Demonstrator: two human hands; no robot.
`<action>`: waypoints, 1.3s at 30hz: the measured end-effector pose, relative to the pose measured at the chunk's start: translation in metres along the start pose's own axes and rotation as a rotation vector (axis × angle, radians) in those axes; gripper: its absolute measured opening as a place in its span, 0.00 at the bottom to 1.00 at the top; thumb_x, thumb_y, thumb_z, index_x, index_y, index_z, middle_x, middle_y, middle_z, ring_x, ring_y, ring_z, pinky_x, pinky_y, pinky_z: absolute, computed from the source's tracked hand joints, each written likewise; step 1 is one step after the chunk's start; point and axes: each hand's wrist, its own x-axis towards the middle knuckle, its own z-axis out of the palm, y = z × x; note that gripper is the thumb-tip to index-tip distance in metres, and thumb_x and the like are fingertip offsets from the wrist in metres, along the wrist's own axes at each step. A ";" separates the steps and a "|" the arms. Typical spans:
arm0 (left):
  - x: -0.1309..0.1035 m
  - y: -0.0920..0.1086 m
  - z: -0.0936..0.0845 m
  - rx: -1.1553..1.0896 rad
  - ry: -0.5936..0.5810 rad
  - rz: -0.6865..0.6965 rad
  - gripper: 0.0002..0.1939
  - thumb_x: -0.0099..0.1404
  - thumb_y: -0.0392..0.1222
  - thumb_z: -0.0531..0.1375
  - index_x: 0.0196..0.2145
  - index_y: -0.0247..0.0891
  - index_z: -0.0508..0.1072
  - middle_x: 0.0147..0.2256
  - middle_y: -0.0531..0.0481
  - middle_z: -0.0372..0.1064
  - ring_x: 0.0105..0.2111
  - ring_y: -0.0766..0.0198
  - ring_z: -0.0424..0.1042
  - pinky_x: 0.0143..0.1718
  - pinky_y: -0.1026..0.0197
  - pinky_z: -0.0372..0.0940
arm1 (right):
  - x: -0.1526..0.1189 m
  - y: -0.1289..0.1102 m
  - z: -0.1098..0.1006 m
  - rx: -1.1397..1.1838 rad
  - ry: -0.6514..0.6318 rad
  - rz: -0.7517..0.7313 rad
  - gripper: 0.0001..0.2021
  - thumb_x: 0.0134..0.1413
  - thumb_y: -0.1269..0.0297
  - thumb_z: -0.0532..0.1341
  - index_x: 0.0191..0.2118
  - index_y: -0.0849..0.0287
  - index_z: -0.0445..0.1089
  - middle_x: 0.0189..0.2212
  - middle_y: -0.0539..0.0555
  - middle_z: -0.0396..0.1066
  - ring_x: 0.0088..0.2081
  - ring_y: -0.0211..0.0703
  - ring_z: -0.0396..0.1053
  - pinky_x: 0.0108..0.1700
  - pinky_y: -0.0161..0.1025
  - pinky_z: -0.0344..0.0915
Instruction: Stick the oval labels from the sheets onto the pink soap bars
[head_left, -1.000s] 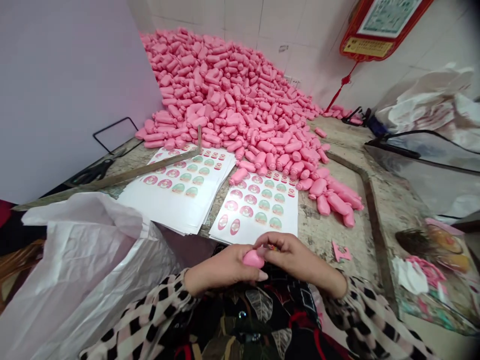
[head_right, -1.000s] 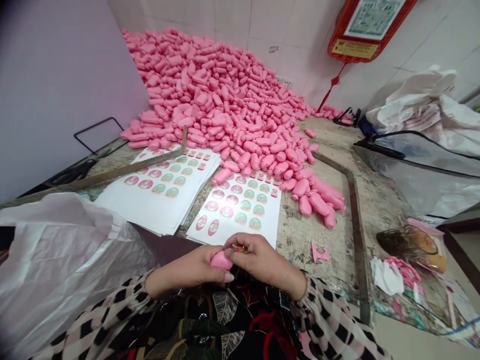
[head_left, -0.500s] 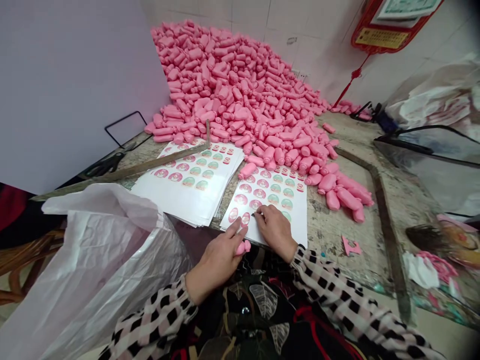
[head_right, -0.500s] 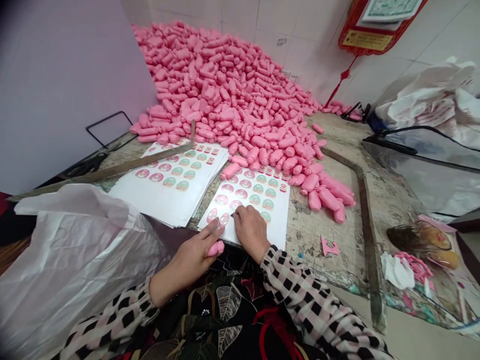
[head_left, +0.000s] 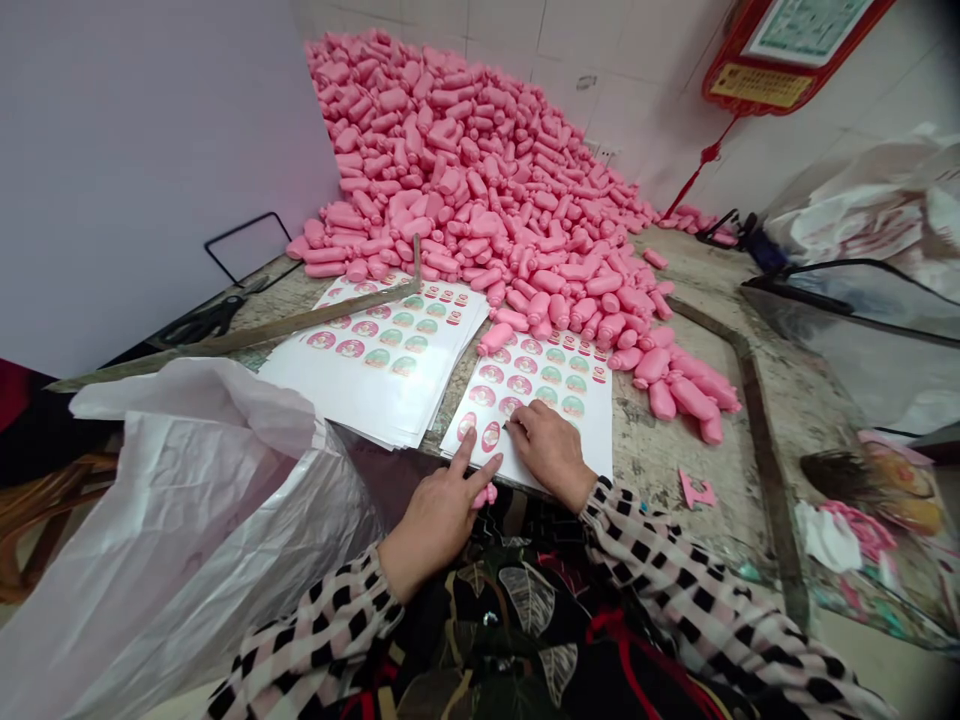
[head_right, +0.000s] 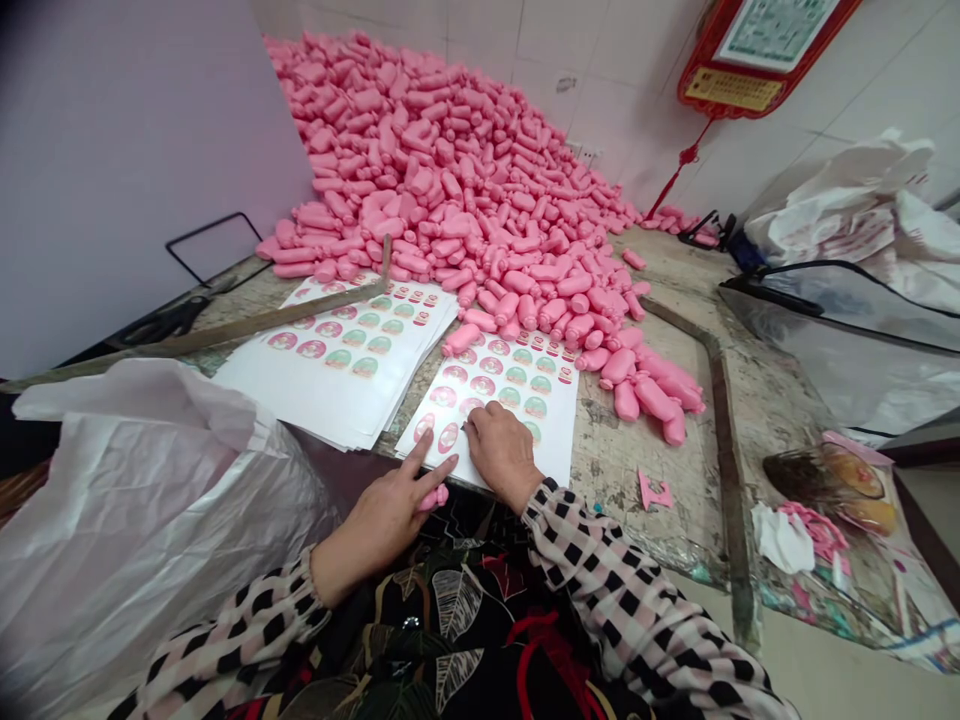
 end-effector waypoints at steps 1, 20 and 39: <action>0.000 0.000 0.000 -0.003 -0.001 0.000 0.31 0.61 0.34 0.52 0.59 0.53 0.51 0.64 0.44 0.28 0.41 0.57 0.69 0.41 0.55 0.62 | 0.000 0.000 0.001 0.001 0.012 -0.004 0.13 0.61 0.58 0.47 0.39 0.54 0.66 0.36 0.53 0.66 0.38 0.41 0.64 0.33 0.36 0.54; -0.001 -0.004 0.009 -0.039 0.042 0.011 0.32 0.60 0.33 0.52 0.60 0.54 0.50 0.64 0.46 0.25 0.44 0.58 0.67 0.42 0.55 0.62 | -0.003 0.003 0.003 0.100 0.017 0.004 0.10 0.59 0.58 0.49 0.36 0.55 0.65 0.36 0.51 0.66 0.36 0.38 0.65 0.35 0.34 0.55; -0.001 -0.004 0.009 -0.077 0.052 0.014 0.32 0.60 0.32 0.53 0.60 0.54 0.51 0.64 0.47 0.25 0.45 0.58 0.66 0.44 0.56 0.62 | 0.003 0.003 0.000 0.004 -0.006 -0.042 0.11 0.59 0.60 0.49 0.37 0.55 0.66 0.35 0.52 0.66 0.38 0.40 0.64 0.33 0.35 0.54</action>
